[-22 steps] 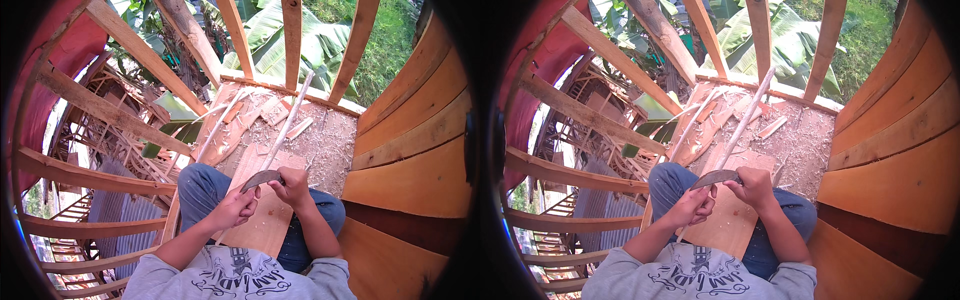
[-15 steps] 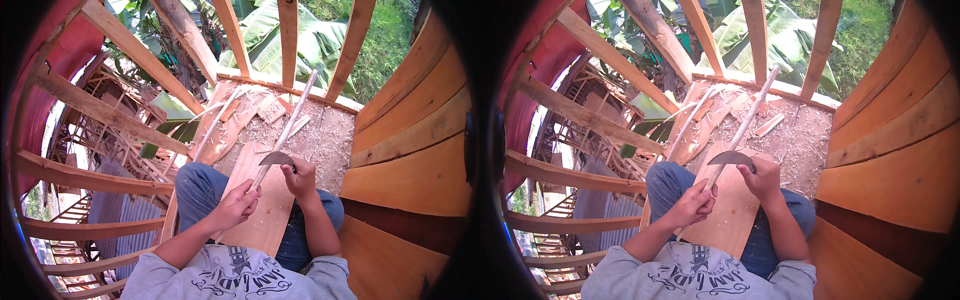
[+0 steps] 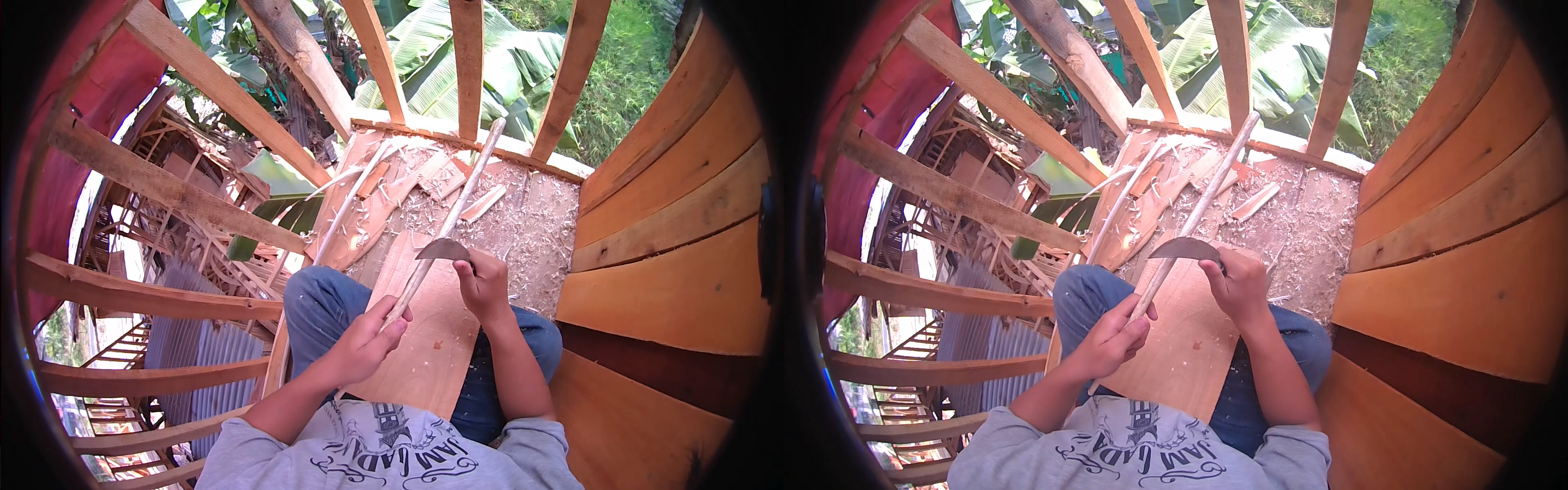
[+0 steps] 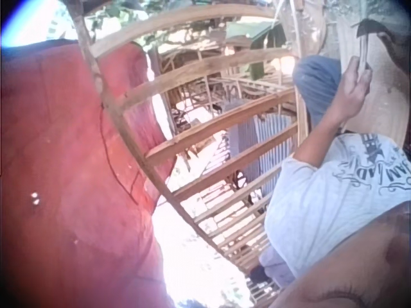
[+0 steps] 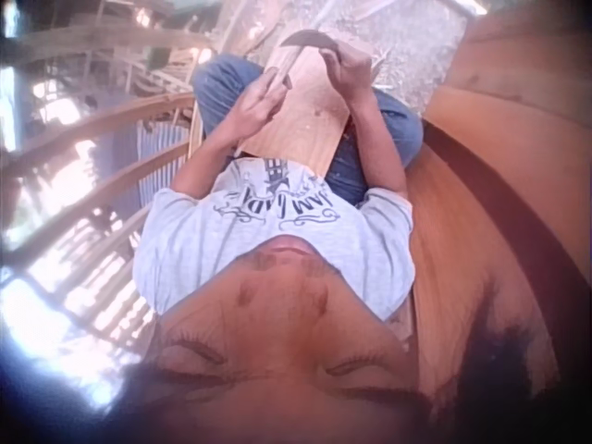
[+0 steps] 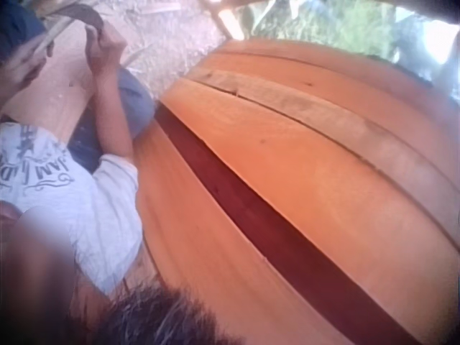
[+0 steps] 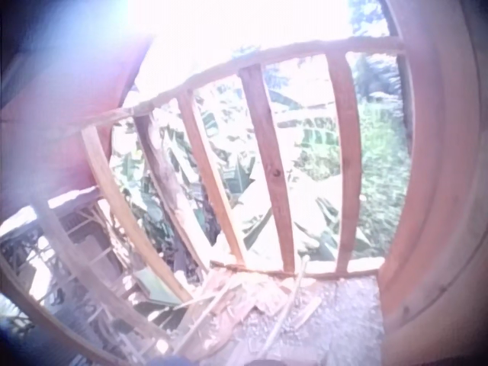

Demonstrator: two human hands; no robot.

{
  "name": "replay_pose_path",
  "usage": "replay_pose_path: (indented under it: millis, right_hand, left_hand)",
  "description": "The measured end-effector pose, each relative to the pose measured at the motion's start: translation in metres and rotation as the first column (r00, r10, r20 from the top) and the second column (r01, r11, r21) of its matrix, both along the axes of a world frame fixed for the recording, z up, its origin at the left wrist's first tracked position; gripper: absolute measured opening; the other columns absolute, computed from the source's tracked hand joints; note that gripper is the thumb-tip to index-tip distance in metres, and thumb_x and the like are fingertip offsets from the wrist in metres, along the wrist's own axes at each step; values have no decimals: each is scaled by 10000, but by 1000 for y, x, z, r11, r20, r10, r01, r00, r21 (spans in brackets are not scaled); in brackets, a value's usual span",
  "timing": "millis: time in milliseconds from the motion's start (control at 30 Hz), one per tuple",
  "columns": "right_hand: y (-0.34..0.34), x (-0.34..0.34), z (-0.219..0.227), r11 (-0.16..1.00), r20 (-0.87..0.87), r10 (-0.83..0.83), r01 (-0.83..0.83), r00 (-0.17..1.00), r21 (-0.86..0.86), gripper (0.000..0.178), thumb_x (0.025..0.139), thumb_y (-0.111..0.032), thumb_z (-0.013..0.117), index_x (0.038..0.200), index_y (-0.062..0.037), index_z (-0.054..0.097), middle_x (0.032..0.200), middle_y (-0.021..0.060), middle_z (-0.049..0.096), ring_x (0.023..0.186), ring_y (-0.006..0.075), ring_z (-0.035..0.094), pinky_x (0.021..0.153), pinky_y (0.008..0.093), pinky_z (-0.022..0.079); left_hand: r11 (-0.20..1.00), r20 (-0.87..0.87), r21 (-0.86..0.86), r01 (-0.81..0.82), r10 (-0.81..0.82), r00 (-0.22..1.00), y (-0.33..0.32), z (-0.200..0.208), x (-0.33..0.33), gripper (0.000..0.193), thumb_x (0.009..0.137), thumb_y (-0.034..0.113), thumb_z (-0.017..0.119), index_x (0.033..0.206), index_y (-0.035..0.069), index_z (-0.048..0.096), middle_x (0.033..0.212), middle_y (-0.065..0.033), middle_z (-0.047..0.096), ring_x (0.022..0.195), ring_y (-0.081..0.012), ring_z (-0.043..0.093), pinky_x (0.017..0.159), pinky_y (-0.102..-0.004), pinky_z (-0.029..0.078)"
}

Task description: The person sits cross-legged and uses a curved knife to shave and shape a long, thin piece of wood. They hold the wood against a flat board on their lap and repeatedly scrape the surface to remove bark and smooth the wood.

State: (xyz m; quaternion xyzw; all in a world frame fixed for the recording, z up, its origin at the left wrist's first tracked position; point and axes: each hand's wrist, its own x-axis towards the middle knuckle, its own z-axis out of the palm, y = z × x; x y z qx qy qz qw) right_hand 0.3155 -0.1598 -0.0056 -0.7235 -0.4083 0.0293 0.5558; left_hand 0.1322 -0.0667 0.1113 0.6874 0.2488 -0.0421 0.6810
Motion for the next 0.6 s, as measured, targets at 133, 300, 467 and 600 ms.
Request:
replay_pose_path:
  millis: [133, 300, 467, 600]
  right_hand:
    - [-2, -11, 0, 995, -44, 78, -75, 996, 63, 430, 832, -404, 632, 646, -29, 534, 514, 126, 466, 465, 295, 525, 438, 366, 381]
    - [3, -8, -4, 997, -237, 39, -21, 971, 74, 446, 840, -407, 622, 628, -32, 505, 509, 116, 460, 436, 295, 488, 426, 352, 360]
    - [-8, -3, 1, 983, -29, 119, -113, 992, 147, 459, 845, -394, 614, 592, -39, 475, 507, 124, 431, 434, 295, 480, 427, 353, 354]
    - [2, -22, 9, 992, -154, 102, -89, 983, 88, 484, 830, -430, 625, 584, -36, 491, 497, 116, 431, 435, 288, 480, 426, 348, 360]
  left_hand:
    - [998, 12, -50, -27, 27, 1000, 0, -3, 7, 175, 968, 221, 417, 1044, 63, 424, 600, 55, 340, 481, -32, 294, 437, -195, 247]
    - [991, 1, 132, -18, 18, 1000, -3, 0, 3, 198, 956, 229, 442, 1048, 54, 445, 623, 46, 387, 525, -40, 356, 485, -203, 301]
    - [970, 47, 244, -13, 2, 999, -5, -1, -2, 182, 942, 199, 461, 1037, 44, 471, 679, 15, 436, 615, -59, 411, 571, -223, 354]
    - [963, -18, 269, -32, 39, 999, -4, 8, 2, 243, 943, 191, 464, 1065, -18, 473, 773, -122, 544, 724, -177, 533, 694, -308, 428]
